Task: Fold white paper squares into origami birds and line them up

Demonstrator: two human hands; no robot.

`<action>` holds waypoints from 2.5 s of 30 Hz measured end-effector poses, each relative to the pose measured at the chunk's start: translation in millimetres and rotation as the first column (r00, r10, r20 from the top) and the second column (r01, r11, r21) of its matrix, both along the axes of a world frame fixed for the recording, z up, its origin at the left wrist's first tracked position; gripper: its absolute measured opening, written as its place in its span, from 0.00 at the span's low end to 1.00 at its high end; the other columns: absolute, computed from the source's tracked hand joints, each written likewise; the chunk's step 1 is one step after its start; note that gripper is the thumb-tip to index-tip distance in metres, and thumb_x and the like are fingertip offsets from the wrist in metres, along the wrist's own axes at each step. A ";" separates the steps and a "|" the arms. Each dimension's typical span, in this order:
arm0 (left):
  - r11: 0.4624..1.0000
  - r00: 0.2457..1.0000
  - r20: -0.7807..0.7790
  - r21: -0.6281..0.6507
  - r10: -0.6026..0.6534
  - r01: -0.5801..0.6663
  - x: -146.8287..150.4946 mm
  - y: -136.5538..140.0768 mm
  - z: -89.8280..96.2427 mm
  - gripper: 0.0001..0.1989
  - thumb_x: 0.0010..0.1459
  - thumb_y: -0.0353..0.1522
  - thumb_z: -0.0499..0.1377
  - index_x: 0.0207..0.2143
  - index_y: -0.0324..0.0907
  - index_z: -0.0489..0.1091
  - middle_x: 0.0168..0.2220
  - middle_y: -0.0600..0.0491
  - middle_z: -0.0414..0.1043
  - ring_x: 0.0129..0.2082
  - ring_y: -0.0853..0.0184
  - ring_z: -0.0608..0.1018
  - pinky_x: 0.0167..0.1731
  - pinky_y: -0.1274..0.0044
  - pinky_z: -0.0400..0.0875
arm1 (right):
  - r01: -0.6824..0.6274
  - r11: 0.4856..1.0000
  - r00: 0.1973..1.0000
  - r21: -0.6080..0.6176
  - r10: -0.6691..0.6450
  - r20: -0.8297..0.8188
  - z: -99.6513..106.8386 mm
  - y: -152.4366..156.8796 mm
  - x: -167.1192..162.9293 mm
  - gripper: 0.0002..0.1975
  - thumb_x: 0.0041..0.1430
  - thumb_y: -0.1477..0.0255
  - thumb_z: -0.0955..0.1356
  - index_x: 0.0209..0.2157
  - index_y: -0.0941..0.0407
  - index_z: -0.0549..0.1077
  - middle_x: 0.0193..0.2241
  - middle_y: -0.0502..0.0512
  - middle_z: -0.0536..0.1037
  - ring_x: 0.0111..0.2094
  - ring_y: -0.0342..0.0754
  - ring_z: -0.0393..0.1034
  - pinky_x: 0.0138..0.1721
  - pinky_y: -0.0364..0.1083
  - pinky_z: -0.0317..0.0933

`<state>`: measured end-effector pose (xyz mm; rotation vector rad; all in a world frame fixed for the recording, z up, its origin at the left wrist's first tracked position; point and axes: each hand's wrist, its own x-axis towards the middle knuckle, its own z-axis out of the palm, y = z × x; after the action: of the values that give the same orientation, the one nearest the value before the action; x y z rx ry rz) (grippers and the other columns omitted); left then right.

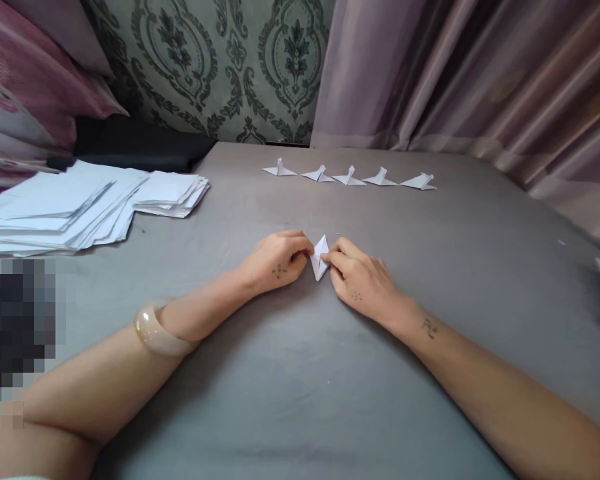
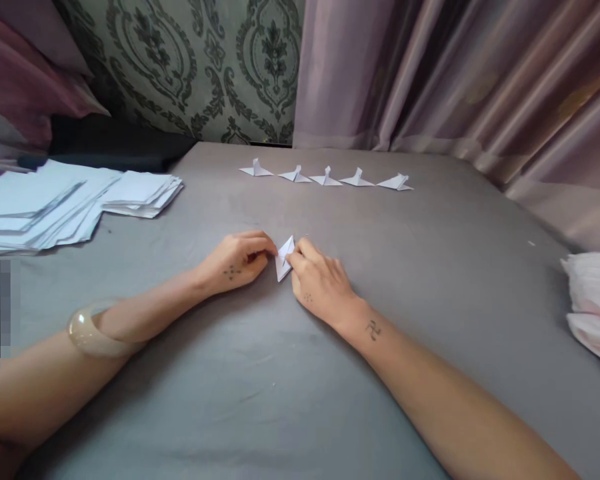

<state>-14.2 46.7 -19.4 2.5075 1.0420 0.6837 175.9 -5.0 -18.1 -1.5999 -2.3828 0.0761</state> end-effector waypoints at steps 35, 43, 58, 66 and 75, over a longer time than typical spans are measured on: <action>0.930 0.989 -0.001 -0.341 0.149 -0.141 6.5 13.7 -5.2 0.08 0.57 0.33 0.57 0.33 0.40 0.75 0.35 0.49 0.68 0.34 0.67 0.71 0.36 0.75 0.67 | 0.097 0.995 0.992 0.007 -0.096 -0.077 0.0 -6.7 -7.5 0.16 0.60 0.78 0.59 0.41 0.54 0.76 0.40 0.53 0.76 0.33 0.44 0.70 0.30 0.44 0.53; 0.950 0.994 0.063 -0.305 0.094 -0.070 5.3 13.5 -8.6 0.07 0.57 0.33 0.57 0.33 0.39 0.74 0.37 0.49 0.66 0.37 0.66 0.71 0.40 0.72 0.69 | 0.095 0.995 0.994 -0.017 -0.094 0.064 4.3 -10.6 -10.6 0.16 0.62 0.77 0.58 0.41 0.55 0.76 0.41 0.53 0.74 0.30 0.42 0.66 0.26 0.46 0.46; 0.973 0.999 0.023 -0.229 0.041 -0.034 8.6 19.6 -7.7 0.07 0.57 0.30 0.56 0.31 0.39 0.75 0.38 0.47 0.68 0.42 0.63 0.70 0.47 0.68 0.66 | 0.064 0.998 0.967 0.000 -0.062 0.248 8.7 -15.4 -17.6 0.16 0.62 0.79 0.56 0.42 0.58 0.73 0.39 0.57 0.73 0.26 0.43 0.66 0.23 0.47 0.45; 0.964 0.997 -0.012 -0.253 0.078 -0.079 12.8 21.9 -4.4 0.09 0.56 0.30 0.56 0.26 0.38 0.74 0.34 0.47 0.72 0.40 0.63 0.72 0.43 0.71 0.68 | 0.083 0.996 0.953 -0.029 -0.071 0.296 11.5 -16.6 -18.5 0.16 0.63 0.78 0.56 0.43 0.58 0.72 0.41 0.58 0.73 0.26 0.44 0.68 0.23 0.46 0.47; 0.969 0.997 -0.021 -0.236 0.075 -0.078 12.7 19.8 -1.8 0.09 0.56 0.31 0.56 0.25 0.39 0.73 0.32 0.49 0.73 0.41 0.62 0.72 0.43 0.71 0.68 | 0.084 0.996 0.955 -0.025 -0.074 0.289 11.6 -14.7 -18.2 0.15 0.62 0.78 0.57 0.41 0.57 0.72 0.41 0.56 0.73 0.26 0.44 0.69 0.22 0.46 0.46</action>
<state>-1.5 66.5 -21.2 2.2793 1.1569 0.5316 157.7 -19.7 -6.5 -1.8317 -2.5367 -0.1397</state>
